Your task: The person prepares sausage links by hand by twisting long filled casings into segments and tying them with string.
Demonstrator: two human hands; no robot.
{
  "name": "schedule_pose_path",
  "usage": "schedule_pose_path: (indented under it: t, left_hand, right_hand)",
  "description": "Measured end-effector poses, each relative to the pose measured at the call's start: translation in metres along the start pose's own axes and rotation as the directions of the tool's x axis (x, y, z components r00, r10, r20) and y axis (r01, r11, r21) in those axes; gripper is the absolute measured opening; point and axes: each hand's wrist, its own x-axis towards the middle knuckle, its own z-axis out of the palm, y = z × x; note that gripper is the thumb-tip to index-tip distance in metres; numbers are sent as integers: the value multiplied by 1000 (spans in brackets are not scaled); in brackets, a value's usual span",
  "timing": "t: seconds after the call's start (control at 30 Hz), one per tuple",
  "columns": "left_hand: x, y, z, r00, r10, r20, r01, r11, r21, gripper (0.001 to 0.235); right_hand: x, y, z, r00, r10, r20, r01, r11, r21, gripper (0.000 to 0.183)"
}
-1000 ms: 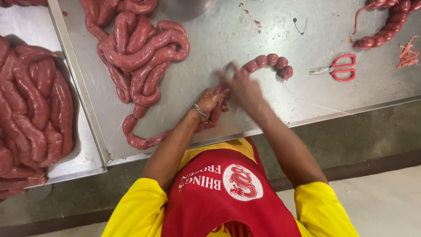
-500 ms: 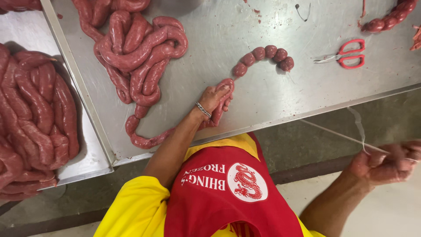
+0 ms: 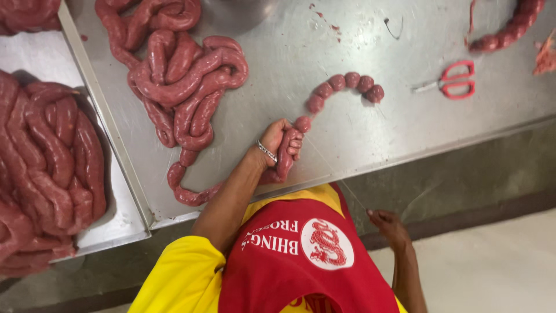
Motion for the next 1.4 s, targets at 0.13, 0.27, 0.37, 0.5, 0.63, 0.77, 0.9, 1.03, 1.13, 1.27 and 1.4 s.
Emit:
schedule_pose_path:
  t: [0.13,0.27,0.37,0.5,0.63,0.77,0.9,1.03,1.13,1.27,1.4]
  left_hand:
    - [-44,-4,74,929,180,-324,-108,968,228,46]
    - [-65,-19,101,857,472,-206,-172,639,750,35]
    - [-58,-34,77,835,516,-192,-251,667,701,25]
    - [-43,-37,43,791,503,-348,-160,720,675,29]
    - [-36,-38,31,741,528,-416,-94,694,714,38]
    - [-30,-31,36,621,720,-310,35,370,928,29]
    - [-34,-35,32,619,582,-528,-31,689,724,46]
    - [-25,-30,34,656,588,-473,-6,631,776,49]
    - [-26,-35,28,702,546,-458,-8,648,762,47]
    - [-40,-28,28,815,431,-388,-84,750,656,36]
    - [-55,-6,10,890,249,-381,-49,884,465,31]
  right_hand:
    - [-7,23,-32,970,131,-205,-21,885,465,34]
    - [-9,-42,-97,901,-221,-374,356,869,344,35]
    - [25,-139,-101,784,-534,-316,323,786,-528,42]
    - [98,-294,-83,822,-550,-149,231,561,-795,96]
    - [117,-393,19,785,-618,-47,331,482,-811,22]
    - [6,-361,115,523,-742,419,696,88,-713,83]
    - [-43,-323,62,681,-730,51,697,626,-350,72]
    - [-51,-240,0,563,-813,147,755,579,309,20]
    - [-75,-173,-77,555,-745,-370,564,10,826,19]
    - [-67,-135,-35,910,-365,-198,411,724,555,21]
    - [-73,-99,-19,962,-36,270,107,962,-252,24]
